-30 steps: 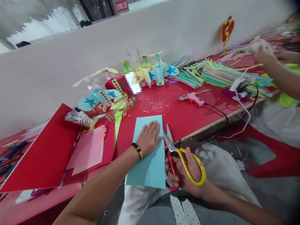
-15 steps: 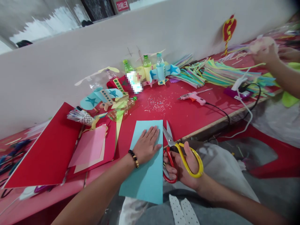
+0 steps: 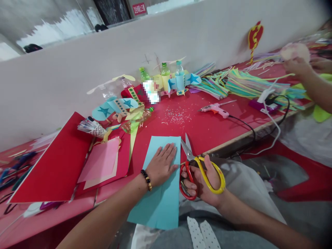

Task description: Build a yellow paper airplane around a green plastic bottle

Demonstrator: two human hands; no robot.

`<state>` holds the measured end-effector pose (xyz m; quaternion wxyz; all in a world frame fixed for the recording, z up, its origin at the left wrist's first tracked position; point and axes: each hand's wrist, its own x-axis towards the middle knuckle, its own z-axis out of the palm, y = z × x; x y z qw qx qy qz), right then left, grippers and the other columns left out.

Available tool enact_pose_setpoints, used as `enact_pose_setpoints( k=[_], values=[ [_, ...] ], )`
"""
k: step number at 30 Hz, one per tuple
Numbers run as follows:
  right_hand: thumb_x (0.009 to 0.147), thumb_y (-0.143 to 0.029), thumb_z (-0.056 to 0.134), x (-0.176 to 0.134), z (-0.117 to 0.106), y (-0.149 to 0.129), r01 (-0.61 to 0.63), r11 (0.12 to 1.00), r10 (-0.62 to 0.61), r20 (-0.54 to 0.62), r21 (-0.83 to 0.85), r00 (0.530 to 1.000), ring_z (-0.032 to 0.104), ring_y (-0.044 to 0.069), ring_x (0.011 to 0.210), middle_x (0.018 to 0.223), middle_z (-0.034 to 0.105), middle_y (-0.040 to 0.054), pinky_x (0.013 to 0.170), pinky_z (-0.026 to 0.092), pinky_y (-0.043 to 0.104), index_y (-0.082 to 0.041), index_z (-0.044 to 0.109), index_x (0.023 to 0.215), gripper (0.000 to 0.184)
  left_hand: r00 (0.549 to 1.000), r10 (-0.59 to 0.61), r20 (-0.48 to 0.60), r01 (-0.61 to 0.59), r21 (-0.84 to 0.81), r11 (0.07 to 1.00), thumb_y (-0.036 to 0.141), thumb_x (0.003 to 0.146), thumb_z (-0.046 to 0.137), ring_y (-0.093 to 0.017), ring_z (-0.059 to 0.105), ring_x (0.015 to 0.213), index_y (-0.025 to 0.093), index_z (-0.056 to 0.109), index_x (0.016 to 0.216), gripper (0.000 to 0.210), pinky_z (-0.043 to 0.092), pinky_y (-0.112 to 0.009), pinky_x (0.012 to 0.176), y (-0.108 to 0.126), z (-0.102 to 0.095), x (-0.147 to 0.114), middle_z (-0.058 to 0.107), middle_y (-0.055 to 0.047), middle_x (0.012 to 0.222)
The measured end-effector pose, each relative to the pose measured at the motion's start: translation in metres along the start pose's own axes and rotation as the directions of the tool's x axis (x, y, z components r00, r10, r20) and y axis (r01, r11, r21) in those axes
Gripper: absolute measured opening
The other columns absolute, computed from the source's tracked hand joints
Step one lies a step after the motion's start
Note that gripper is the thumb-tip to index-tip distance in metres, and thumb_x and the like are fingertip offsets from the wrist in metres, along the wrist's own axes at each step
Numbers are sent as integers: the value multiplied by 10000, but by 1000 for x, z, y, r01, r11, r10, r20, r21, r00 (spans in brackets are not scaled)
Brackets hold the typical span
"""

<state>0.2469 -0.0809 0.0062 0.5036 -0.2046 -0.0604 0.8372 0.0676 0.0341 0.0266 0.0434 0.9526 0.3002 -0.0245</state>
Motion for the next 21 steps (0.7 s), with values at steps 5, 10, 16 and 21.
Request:
enact_pose_setpoints(
  k=[5, 10, 16, 21],
  values=[
    [741, -859, 368, 0, 1, -7, 35, 999, -35, 27, 21, 999, 404, 98, 532, 846, 573, 48, 490, 371, 260, -174, 630, 912, 753, 999, 15, -37, -15, 7, 1000, 551, 998, 242, -264, 143, 1504, 148, 204, 1540, 676, 179, -491, 1209, -2, 5, -7, 169, -100, 1621],
    [773, -827, 369, -8, 6, -23, 38, 999, -39, -44, -33, 998, 426, 100, 521, 824, 579, 43, 481, 387, 261, -169, 625, 912, 720, 998, 23, -50, -22, 22, 1000, 567, 992, 246, -263, 160, 1500, 164, 202, 1543, 684, 176, -485, 1210, -6, 8, -11, 168, -89, 1622],
    [839, -724, 423, -20, 8, -44, 17, 924, -77, -143, -381, 987, 409, 83, 431, 756, 558, 6, 387, 360, 249, -176, 605, 884, 579, 997, -58, -52, 60, 27, 998, 529, 1004, 238, -265, 164, 1499, 132, 253, 1526, 656, 194, -499, 1205, -23, 4, 14, 195, -108, 1614],
    [794, -625, 616, -17, 10, -87, 45, 703, -241, -178, -709, 954, 387, 56, 447, 753, 551, -21, 389, 302, 207, -198, 588, 965, 461, 987, -155, -49, 155, -7, 988, 503, 1005, 278, -265, 171, 1498, 139, 248, 1528, 638, 189, -498, 1207, -49, 1, 56, 191, -111, 1614]
  ],
)
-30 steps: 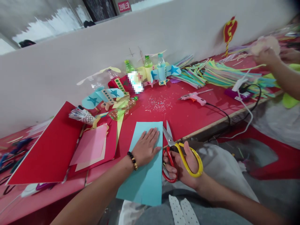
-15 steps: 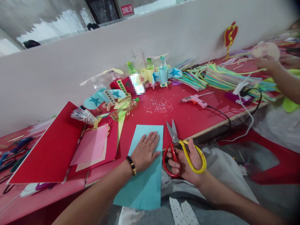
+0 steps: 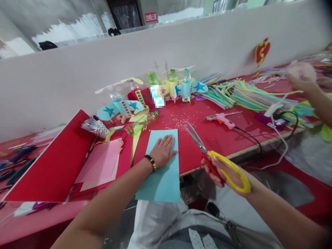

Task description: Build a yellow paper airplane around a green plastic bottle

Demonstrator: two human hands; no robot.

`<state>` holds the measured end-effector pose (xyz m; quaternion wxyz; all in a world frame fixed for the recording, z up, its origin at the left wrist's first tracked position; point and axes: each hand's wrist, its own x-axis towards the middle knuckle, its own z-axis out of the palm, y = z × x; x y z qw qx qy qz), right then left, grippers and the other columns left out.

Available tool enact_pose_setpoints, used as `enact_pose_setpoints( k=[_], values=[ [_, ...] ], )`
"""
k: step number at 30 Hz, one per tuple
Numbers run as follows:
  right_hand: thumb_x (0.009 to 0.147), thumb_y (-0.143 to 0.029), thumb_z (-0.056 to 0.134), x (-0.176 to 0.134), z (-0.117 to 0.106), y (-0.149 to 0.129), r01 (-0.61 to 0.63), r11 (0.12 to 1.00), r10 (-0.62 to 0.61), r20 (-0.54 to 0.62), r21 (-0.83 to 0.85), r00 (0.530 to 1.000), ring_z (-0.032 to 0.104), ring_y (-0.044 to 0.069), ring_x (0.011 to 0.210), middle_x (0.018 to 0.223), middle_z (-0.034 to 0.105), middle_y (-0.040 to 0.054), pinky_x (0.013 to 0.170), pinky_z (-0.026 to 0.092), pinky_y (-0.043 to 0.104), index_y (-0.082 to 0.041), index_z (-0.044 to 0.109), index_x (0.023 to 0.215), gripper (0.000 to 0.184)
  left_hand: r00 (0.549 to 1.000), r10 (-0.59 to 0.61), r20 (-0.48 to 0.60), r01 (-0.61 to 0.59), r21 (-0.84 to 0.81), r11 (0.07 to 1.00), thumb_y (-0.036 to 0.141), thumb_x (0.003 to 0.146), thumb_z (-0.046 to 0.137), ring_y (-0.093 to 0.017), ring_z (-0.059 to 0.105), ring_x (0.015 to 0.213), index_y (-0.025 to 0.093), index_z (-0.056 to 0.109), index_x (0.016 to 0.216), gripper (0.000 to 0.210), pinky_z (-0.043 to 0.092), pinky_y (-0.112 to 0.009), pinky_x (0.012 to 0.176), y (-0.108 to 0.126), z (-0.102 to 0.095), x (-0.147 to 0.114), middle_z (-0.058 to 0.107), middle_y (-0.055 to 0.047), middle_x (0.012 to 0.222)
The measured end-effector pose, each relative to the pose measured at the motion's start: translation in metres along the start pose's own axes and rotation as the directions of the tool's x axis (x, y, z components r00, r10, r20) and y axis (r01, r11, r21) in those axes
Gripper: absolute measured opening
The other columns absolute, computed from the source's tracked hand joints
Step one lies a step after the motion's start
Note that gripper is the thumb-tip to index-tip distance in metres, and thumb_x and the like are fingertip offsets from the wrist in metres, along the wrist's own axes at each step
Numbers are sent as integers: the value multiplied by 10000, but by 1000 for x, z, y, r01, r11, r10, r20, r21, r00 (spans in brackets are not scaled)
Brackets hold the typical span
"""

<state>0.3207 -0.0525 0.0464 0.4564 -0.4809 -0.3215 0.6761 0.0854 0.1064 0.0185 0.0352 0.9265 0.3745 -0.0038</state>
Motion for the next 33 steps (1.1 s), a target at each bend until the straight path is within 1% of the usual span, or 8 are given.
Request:
enact_pose_setpoints(
  k=[4, 8, 12, 17, 21, 24, 26, 33],
  values=[
    [738, -551, 706, 26, -18, -34, 89, 854, -184, -138, -512, 973, 496, 99, 548, 750, 588, -17, 474, 379, 224, -205, 593, 959, 426, 996, -81, -31, 81, -20, 997, 497, 998, 318, -287, 165, 1497, 123, 258, 1522, 646, 217, -505, 1197, -16, -10, 28, 184, -125, 1615],
    [737, -583, 658, 59, -27, -52, 42, 404, -430, -149, -914, 891, 628, 215, 756, 837, 666, 54, 621, 454, 290, -193, 607, 1007, 477, 981, -178, -72, 176, -32, 984, 489, 990, 354, -311, 170, 1493, 108, 287, 1509, 648, 231, -522, 1190, -27, -29, 19, 268, -143, 1589],
    [763, -534, 618, 94, -39, -49, -83, 98, -507, -122, -992, 853, 660, 282, 845, 928, 686, 125, 702, 486, 355, -152, 600, 1066, 488, 975, -203, -88, 196, -86, 977, 541, 977, 358, -316, 244, 1471, 108, 316, 1498, 678, 277, -496, 1180, -21, -38, -29, 350, -151, 1553],
    [799, -493, 593, 116, -47, -44, -82, 5, -536, -72, -997, 841, 612, 376, 1039, 1091, 641, 220, 855, 481, 473, -113, 637, 1066, 467, 994, -101, -34, 93, -185, 978, 644, 926, 383, -305, 229, 1478, 153, 273, 1519, 778, 309, -519, 1164, 10, -26, -93, 317, -147, 1566],
    [866, -505, 552, 95, -21, -27, 171, -151, -629, 228, -974, 744, 486, 372, 1268, 1343, 558, 206, 1031, 398, 527, -145, 592, 1253, 530, 998, -68, -5, 65, -194, 979, 736, 760, 566, -324, 198, 1485, 189, 190, 1542, 1026, 293, -552, 1164, 24, -9, -117, 246, -155, 1589],
    [791, -625, 622, 71, 10, 0, 511, -220, -365, 556, -831, 746, 377, 352, 1391, 1514, 423, 176, 1093, 355, 530, -188, 398, 1471, 838, 995, -95, -7, 92, -164, 982, 701, 703, 667, -329, 197, 1484, 203, 196, 1539, 1081, 270, -561, 1174, 24, 0, -120, 236, -145, 1594],
    [721, -642, 683, 60, 26, 16, 618, -244, -199, 663, -747, 722, 341, 371, 1413, 1548, 374, 169, 1105, 329, 573, -188, 352, 1502, 962, 995, -97, 0, 96, -148, 984, 679, 689, 701, -328, 201, 1483, 204, 200, 1538, 1094, 264, -557, 1179, 23, 3, -119, 235, -138, 1596],
    [805, -103, 571, 51, 37, 30, 595, -266, -261, 650, -759, 713, 460, 332, 1351, 1455, 517, 114, 1075, 378, 607, -212, 562, 1353, 559, 995, -96, -11, 94, -105, 990, 503, 755, 737, -312, 206, 1485, 201, 198, 1538, 997, 263, -547, 1183, 24, 2, -119, 233, -124, 1600]
  ],
)
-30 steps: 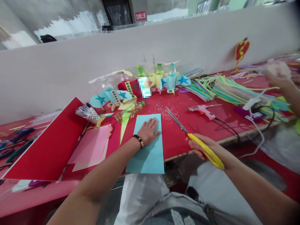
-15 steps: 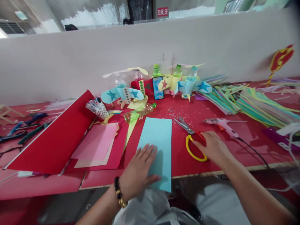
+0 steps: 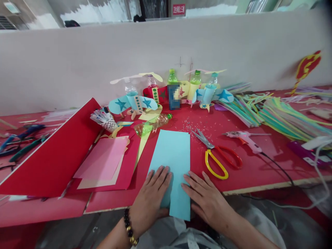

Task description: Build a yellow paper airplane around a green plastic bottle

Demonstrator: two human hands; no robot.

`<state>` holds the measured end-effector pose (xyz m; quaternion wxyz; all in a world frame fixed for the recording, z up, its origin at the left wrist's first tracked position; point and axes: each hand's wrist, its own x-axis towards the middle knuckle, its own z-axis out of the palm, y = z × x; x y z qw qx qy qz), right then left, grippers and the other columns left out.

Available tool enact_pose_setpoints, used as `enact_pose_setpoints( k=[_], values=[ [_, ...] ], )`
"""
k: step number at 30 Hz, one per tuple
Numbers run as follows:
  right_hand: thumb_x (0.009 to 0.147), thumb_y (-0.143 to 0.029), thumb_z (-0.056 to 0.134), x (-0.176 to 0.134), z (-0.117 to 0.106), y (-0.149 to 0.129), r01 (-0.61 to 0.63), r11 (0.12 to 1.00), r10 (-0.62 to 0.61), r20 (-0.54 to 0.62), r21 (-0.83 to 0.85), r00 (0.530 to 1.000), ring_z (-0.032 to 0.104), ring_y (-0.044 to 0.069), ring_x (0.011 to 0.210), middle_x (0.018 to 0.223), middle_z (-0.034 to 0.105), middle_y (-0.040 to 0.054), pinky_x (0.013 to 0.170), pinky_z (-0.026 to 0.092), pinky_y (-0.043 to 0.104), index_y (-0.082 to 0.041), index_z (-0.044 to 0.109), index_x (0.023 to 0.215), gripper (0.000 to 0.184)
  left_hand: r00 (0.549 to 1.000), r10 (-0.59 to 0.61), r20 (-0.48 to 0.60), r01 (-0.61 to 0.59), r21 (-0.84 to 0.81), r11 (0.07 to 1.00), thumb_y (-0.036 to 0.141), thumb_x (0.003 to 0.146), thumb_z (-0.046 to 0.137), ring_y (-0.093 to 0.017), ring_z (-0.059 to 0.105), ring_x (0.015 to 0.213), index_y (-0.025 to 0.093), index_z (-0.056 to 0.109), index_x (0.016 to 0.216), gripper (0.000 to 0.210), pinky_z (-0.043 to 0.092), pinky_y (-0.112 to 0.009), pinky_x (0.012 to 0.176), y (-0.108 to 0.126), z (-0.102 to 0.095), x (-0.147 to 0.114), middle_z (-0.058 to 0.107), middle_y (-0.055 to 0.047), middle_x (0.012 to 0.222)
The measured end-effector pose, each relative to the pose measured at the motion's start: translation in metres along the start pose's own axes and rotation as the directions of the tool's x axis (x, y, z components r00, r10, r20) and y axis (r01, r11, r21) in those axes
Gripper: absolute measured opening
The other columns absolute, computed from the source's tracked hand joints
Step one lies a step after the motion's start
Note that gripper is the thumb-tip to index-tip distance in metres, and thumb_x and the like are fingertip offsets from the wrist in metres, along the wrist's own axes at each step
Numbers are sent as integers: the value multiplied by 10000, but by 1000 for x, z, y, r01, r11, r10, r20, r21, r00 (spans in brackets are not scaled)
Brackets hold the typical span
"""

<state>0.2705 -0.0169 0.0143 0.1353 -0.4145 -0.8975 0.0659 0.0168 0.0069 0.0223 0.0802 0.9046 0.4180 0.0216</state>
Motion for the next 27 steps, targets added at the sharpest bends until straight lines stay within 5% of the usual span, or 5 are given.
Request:
enact_pose_setpoints(
  k=[11, 14, 17, 21, 27],
  values=[
    [831, -130, 564, -17, -3, 4, 0, 899, 158, -324, 439, 933, 707, 271, 1021, 1056, 765, 85, 964, 514, 520, -278, 731, 1093, 344, 999, 28, -41, -28, 5, 1000, 595, 701, 750, -339, 231, 1473, 181, 237, 1533, 1062, 268, -551, 1182, -3, 3, -1, 270, -155, 1582],
    [800, -200, 644, -21, -22, -4, -106, 728, 402, -297, 677, 866, 738, 266, 870, 958, 782, 67, 820, 587, 424, -290, 766, 1010, 258, 998, 40, -52, -42, -43, 998, 649, 682, 723, -331, 209, 1481, 208, 167, 1550, 1120, 260, -546, 1185, -3, 1, -1, 272, -155, 1583],
    [762, -233, 724, -23, -37, -11, -226, 483, 679, -200, 846, 706, 728, 248, 757, 838, 782, 45, 693, 593, 353, -291, 790, 871, 140, 996, 45, -74, -55, -136, 989, 730, 677, 634, -328, 174, 1490, 228, 111, 1557, 1141, 249, -560, 1184, -3, -5, 1, 263, -154, 1588],
    [701, -259, 799, -18, -40, -10, 5, 115, 870, -103, 993, 482, 704, 215, 718, 764, 770, 10, 729, 586, 368, -286, 778, 789, 94, 981, 20, -191, -83, -327, 941, 736, 719, 561, -318, 174, 1493, 246, 104, 1558, 1074, 260, -542, 1186, 3, -15, 15, 285, -149, 1582],
    [625, -244, 849, -6, -39, -3, 222, -170, 910, 66, 960, 410, 713, 206, 744, 761, 769, -2, 780, 583, 394, -251, 752, 740, 150, 961, -134, -242, -81, -707, 702, 603, 806, 644, -270, 592, 1180, 244, 482, 1396, 709, 477, -404, 1015, 24, -28, 46, 648, -113, 1241]
  ],
)
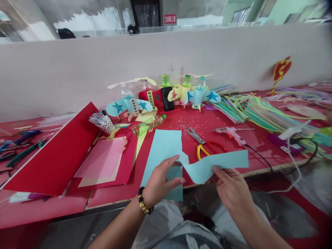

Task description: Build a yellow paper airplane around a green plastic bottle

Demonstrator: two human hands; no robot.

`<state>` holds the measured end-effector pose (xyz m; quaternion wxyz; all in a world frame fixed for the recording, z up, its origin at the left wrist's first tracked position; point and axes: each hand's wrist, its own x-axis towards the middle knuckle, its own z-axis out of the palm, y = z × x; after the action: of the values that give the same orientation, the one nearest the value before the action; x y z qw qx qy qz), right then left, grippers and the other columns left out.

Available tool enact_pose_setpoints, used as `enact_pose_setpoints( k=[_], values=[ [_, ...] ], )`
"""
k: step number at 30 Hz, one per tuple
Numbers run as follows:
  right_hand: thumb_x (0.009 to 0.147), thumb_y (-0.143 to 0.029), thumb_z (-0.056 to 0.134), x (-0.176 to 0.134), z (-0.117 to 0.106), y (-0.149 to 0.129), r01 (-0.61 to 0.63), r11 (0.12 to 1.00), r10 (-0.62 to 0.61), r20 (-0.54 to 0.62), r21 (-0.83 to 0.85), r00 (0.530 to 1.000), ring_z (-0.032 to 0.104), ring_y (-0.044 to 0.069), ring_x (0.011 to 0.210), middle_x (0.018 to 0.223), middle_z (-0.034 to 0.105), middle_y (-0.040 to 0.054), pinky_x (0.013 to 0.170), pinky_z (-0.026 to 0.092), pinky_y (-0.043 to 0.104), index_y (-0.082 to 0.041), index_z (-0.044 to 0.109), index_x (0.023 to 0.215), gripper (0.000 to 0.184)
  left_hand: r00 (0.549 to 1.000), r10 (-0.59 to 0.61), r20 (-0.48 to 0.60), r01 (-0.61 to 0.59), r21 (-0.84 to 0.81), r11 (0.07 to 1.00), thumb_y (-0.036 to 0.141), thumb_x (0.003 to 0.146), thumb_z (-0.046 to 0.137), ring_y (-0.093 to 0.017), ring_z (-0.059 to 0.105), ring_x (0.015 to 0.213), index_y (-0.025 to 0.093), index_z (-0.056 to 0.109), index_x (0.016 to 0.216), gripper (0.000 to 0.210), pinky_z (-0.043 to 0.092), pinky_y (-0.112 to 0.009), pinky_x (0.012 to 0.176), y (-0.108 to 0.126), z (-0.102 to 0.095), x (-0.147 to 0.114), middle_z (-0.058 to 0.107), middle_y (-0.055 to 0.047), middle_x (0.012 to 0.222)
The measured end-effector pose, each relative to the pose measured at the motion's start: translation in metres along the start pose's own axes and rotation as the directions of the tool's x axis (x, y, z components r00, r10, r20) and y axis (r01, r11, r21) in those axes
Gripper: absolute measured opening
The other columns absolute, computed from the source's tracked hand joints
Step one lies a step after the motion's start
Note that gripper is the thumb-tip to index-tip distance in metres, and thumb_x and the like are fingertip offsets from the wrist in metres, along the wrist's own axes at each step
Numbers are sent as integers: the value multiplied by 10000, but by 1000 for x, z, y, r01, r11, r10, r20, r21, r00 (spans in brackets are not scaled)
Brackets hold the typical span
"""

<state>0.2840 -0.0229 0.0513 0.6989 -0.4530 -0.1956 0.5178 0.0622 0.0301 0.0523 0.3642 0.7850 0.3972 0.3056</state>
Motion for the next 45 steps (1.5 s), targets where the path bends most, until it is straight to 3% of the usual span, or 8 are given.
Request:
enact_pose_setpoints(
  k=[5, 12, 17, 20, 25, 30, 37, 45],
  values=[
    [642, -228, 840, 2, -4, -1, -15, 1000, 15, -16, 20, 1000, 718, 201, 740, 756, 765, -3, 753, 591, 381, -242, 736, 732, 138, 998, -36, -51, 29, -143, 989, 429, 857, 667, -215, 603, 1021, 192, 656, 785, 248, 472, -357, 944, 9, 6, 8, 637, -68, 1015],
    [609, -216, 859, 1, -1, -4, -57, 996, 58, -10, 67, 998, 711, 193, 676, 729, 760, 6, 699, 600, 364, -218, 745, 748, 180, 992, -12, 123, 64, -424, 903, 539, 886, 589, -241, 473, 1286, 234, 470, 1344, 562, 401, -377, 1067, 9, 4, 7, 471, -117, 1410],
    [610, -236, 858, -2, 2, -10, -64, 997, 64, -21, 36, 998, 682, 166, 591, 700, 754, 5, 604, 577, 314, -219, 744, 735, 171, 981, -63, 181, 129, -383, 915, 506, 846, 656, -182, 583, 946, 165, 606, 879, 346, 441, -293, 887, 13, 3, 10, 635, -59, 991],
    [626, -255, 849, 0, -2, -15, -16, 1000, 17, -17, 19, 1000, 701, 182, 686, 766, 768, 17, 691, 584, 334, -219, 750, 763, 172, 970, -135, 203, 208, -403, 891, 511, 871, 610, -101, 456, 666, 160, 523, 748, 381, 376, -214, 644, 16, -1, 7, 506, 19, 711],
    [631, -271, 850, 7, -11, -19, 53, 998, -54, -12, -23, 998, 693, 171, 731, 752, 759, 10, 737, 576, 309, -219, 762, 770, 173, 941, -241, 236, 312, -338, 888, 547, 857, 595, -83, 316, 586, 162, 487, 723, 422, 254, -202, 532, 17, -9, -2, 385, 52, 633],
    [615, -287, 860, 17, -15, -25, 107, 989, -110, -18, -105, 994, 615, 100, 557, 652, 716, -4, 544, 524, 212, -201, 744, 692, 164, 912, -309, 271, 383, -288, 878, 581, 828, 607, -79, 298, 566, 164, 501, 752, 437, 223, -205, 506, 6, -19, -7, 370, 61, 617],
    [584, -267, 873, 40, -13, -33, 151, 979, -153, 0, -134, 988, 592, 87, 542, 643, 696, 0, 512, 499, 190, -175, 732, 712, 211, 887, -255, 385, 344, -183, 921, 531, 755, 713, -74, 312, 584, 148, 487, 625, 464, 233, -198, 521, -12, -43, -13, 353, 57, 598],
    [570, -255, 869, 66, -12, -36, 145, 974, -140, 41, -172, 989, 589, 89, 523, 622, 677, -14, 490, 498, 188, -179, 698, 751, 261, 896, -442, 39, 431, -318, 845, 544, 817, 627, -86, 445, 487, 167, 545, 712, 400, 373, -193, 473, -30, -64, -37, 434, 60, 560]
  ],
)
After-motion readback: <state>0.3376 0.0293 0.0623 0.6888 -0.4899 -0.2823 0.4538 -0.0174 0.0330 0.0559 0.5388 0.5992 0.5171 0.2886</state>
